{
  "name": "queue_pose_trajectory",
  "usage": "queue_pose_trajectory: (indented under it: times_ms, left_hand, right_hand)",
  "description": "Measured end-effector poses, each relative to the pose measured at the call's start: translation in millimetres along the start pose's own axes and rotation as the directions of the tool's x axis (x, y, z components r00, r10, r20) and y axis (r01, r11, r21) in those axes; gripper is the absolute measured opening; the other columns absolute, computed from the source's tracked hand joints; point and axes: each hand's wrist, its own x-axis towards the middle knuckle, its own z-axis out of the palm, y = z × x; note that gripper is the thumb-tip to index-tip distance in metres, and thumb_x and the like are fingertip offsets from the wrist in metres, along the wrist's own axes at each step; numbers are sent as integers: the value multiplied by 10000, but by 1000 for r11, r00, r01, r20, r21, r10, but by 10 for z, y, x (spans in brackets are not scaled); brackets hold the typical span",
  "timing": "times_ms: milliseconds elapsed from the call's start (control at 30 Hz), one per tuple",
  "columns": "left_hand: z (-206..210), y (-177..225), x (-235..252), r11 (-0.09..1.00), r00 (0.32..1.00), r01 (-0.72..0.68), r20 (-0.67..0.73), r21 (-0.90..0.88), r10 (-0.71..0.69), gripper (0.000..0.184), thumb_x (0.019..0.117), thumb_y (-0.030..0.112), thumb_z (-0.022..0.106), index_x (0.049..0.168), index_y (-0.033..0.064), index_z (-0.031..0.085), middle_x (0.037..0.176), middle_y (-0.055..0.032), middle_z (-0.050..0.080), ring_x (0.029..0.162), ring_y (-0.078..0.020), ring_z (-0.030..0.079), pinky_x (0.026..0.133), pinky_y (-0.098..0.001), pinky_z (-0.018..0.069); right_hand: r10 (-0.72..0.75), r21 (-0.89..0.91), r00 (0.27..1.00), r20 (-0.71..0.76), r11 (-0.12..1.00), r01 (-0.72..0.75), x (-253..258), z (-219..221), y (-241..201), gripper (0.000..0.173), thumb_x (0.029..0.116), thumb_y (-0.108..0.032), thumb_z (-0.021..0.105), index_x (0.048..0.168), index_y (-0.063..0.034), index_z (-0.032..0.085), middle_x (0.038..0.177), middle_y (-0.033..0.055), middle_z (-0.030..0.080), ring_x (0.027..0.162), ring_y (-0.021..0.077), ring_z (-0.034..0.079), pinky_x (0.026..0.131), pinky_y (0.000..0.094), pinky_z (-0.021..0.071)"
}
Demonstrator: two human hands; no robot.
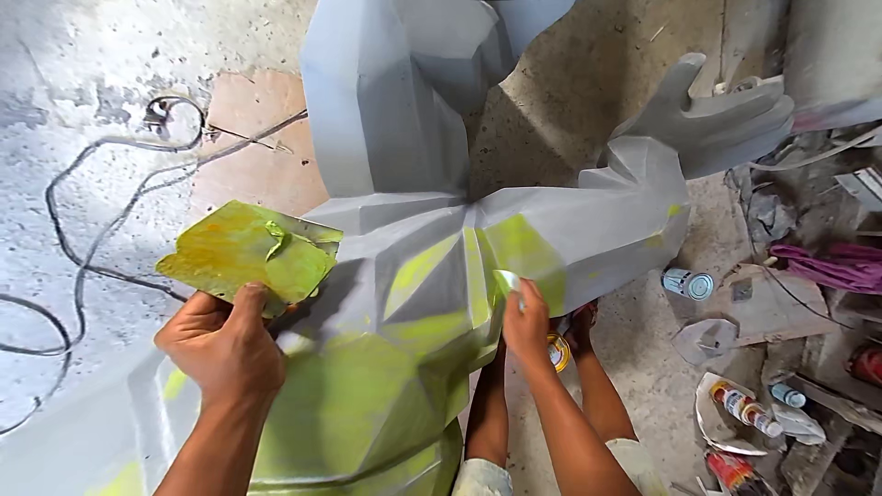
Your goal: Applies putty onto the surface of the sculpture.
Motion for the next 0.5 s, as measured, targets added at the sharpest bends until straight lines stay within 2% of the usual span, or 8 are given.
queue_pose_trajectory:
  times_ms: [67,133,233,367,500]
  left_hand:
    - [0,-6,2,1000,1000,-18,1,0,18,95,967,87,596,935,170,628,801,113,668,721,-38,670,670,-241,587]
    - [16,-18,17,999,999,-46,-6,5,46,101,955,87,604,911,177,618,783,113,659,706,-42,665,657,-248,587]
    - [-4,-41,17,999,999,-40,-1,6,40,90,957,91,607,927,175,616,791,108,660,714,-47,669,670,-252,592]
    - [-39,-78,18,1000,1000,1,0,12,-1,89,974,89,596,941,171,610,800,109,662,710,-45,670,658,-236,586]
    - [-56,-113,22,1000,1000,11,-7,20,-11,107,982,89,595,934,182,619,812,106,672,717,-50,674,661,-235,586]
  right_hand:
    - [158,61,984,-83,986,-153,-46,-70,216,335,1055,-207,483,1264,-37,681,1237,148,681,1112,288,668,944,564,539]
    - [218,71,969,-114,975,-211,-105,-61,413,311,1053,-206,515,1255,-58,699,1204,129,702,1077,265,685,928,544,550]
    - [207,8,972,-109,978,-208,-185,44,541,293,1039,-174,537,1247,-75,718,1149,111,724,1045,251,699,923,526,561]
    - [229,-58,967,-109,970,-236,-153,189,455,316,1044,-172,528,1298,-96,701,1197,121,713,1091,283,688,949,543,548]
    - [197,-98,976,-89,974,-206,-97,285,345,324,1055,-177,509,1307,-91,694,1215,134,699,1084,295,687,931,534,560]
